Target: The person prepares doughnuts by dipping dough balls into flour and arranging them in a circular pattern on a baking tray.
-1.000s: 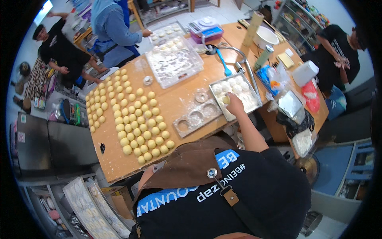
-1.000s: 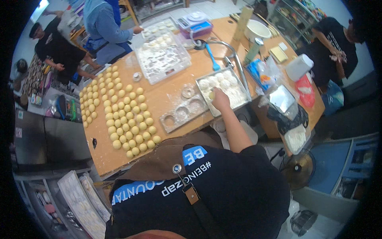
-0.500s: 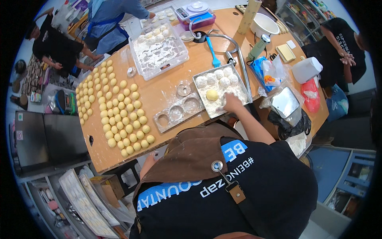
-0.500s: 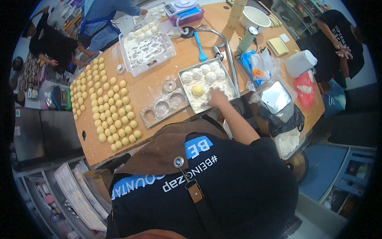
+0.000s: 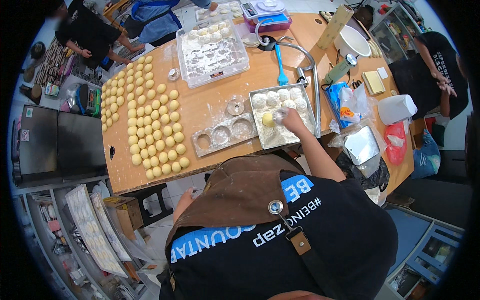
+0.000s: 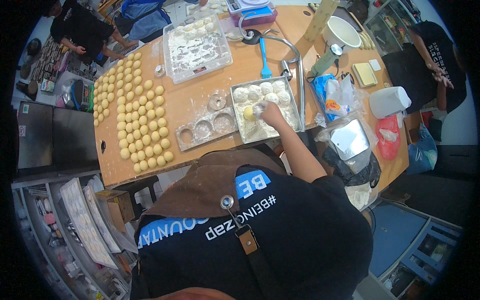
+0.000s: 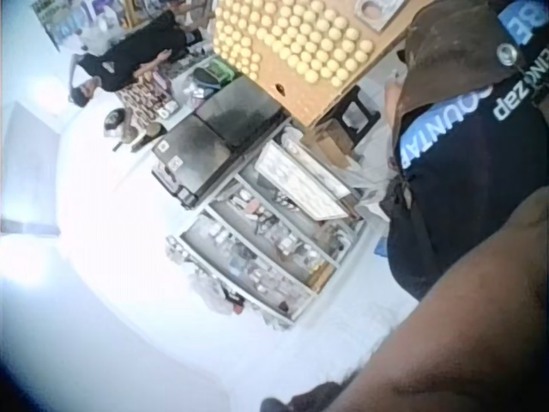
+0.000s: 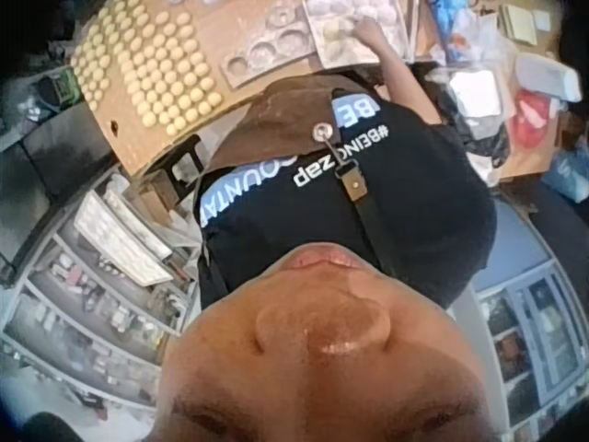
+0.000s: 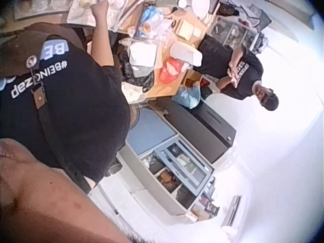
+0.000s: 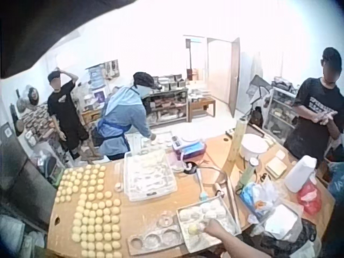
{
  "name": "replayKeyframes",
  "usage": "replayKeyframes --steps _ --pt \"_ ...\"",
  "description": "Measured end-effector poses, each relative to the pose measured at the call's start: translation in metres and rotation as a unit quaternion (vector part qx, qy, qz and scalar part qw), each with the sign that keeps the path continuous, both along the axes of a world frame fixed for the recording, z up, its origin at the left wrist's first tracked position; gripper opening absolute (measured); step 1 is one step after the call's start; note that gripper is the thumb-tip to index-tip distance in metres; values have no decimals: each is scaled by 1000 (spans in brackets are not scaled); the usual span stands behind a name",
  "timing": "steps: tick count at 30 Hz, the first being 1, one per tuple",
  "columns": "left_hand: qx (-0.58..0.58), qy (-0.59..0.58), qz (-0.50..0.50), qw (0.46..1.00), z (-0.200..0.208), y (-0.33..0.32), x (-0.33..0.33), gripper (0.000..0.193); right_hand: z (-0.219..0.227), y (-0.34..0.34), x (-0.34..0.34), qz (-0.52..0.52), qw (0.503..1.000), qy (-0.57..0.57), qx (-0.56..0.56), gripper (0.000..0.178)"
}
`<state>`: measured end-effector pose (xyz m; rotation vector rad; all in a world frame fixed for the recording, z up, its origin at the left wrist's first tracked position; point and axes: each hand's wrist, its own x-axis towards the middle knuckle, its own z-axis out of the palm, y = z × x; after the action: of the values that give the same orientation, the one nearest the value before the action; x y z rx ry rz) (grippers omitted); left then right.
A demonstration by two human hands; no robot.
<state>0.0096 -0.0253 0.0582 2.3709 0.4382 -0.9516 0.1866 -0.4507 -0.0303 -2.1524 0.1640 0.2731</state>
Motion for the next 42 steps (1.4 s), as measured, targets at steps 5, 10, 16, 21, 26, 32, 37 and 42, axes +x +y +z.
replayKeyframes --steps 5,10,16,21,26,32,37,42 --pt "-43 -80 -60 994 -13 3 1 47 30 14 14 73 997 5 -36 32" --pt "-41 -70 -69 994 -31 12 3 47 0 7 20 57 998 -7 40 30" --pt "-33 -52 -74 995 -9 -5 10 48 -38 26 4 156 972 -53 -167 43" --pt "-33 -64 -63 995 -23 1 2 50 19 51 -9 290 909 29 -297 52" --pt "-18 -54 -52 997 -9 -7 -1 50 9 22 18 287 906 83 -299 56" --pt "-25 -42 -28 998 12 -18 1 51 20 22 27 298 891 21 -342 57" --pt "-21 -41 -12 999 21 -20 2 50 9 19 34 233 909 -15 -344 56" --pt "-26 -39 -23 999 16 -14 -2 49 4 15 36 253 904 -18 -344 54"
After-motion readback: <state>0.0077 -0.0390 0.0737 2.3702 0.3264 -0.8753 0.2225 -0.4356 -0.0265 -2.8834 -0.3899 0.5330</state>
